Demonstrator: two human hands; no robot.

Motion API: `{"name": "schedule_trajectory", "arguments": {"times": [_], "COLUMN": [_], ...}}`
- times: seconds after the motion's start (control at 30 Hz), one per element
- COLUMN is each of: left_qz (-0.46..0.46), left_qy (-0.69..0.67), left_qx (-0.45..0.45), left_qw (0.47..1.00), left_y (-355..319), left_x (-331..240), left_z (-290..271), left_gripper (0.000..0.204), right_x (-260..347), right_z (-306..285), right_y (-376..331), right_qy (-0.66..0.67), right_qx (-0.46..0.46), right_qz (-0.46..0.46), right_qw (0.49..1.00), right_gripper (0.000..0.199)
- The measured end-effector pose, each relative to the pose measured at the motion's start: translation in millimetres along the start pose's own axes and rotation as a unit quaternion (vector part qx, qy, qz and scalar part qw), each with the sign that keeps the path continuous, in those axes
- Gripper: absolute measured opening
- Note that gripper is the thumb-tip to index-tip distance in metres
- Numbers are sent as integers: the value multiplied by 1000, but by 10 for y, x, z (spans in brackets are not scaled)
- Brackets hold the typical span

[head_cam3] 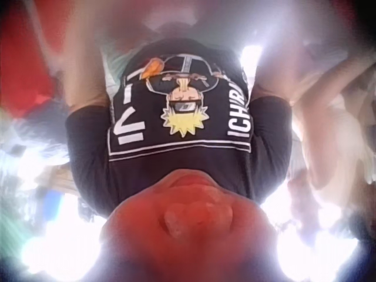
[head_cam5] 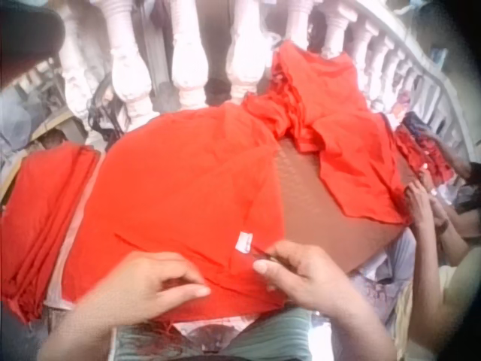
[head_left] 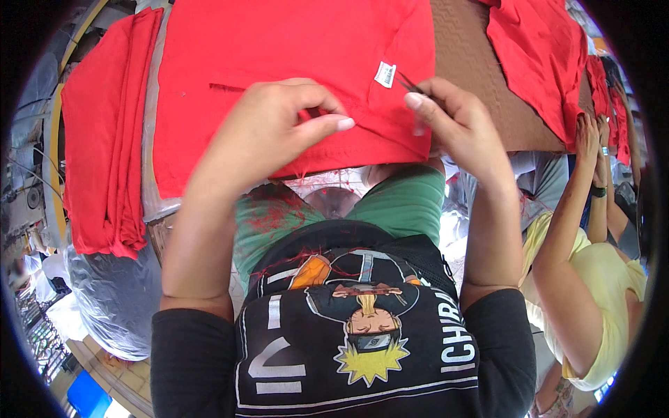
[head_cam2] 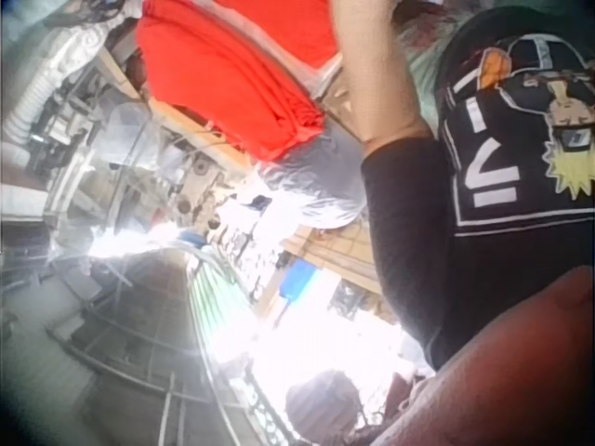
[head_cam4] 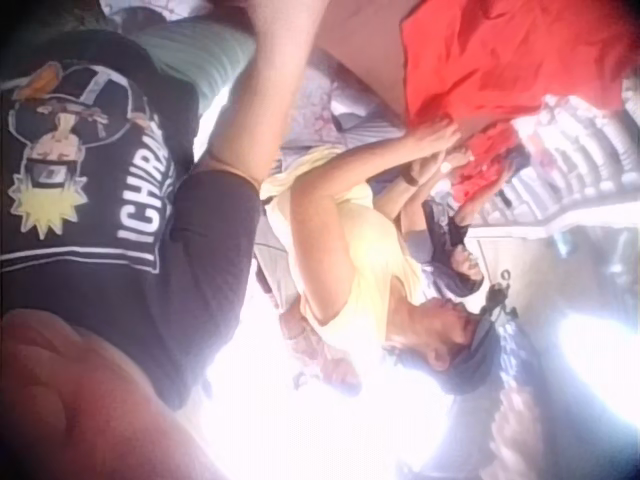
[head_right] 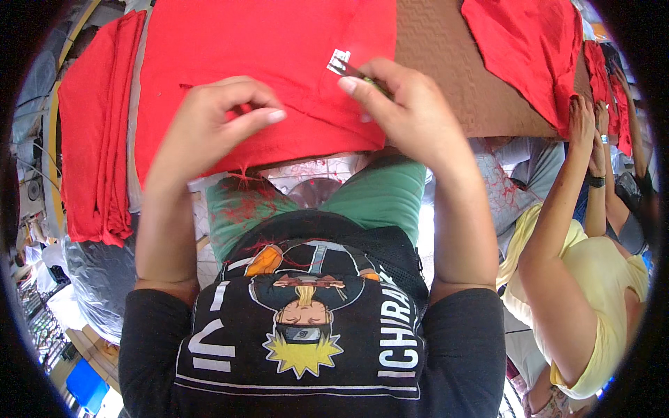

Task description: The person prepares red fabric garments by using shears to trim loose threads from the necklines and seams, then places a camera or electronic device into a small case.

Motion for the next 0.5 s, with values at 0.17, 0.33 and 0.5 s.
{"name": "schedule_trajectory", "arguments": {"times": [0.17, 0.33, 0.5], "left_qz": [96, 112, 69], "left_qy": [30, 84, 46], "left_qx": [-157, -196, -171], "left_qw": [982, 971, 982], "left_y": [86, 118, 204], "left_x": [104, 125, 243], "left_z": [321, 406, 351], "left_gripper": [25, 22, 16], "right_x": [-178, -338, -298], "right_z": [239, 266, 272], "right_y": [43, 22, 31], "right_qy": [-22, 49, 24], "right_qx": [14, 29, 44], "right_qz": [0, 56, 42], "right_qw": [1000, 997, 998], "right_gripper": [32, 31, 30]}}
Point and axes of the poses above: each hand's wrist, its own y-axis towards the middle knuckle, its own z-axis out of the palm, x = y × z, the point moved 10 cm from there along y, towards the middle knuckle, and after that the axes turned 1 degree about x, right-handed, at the moved point
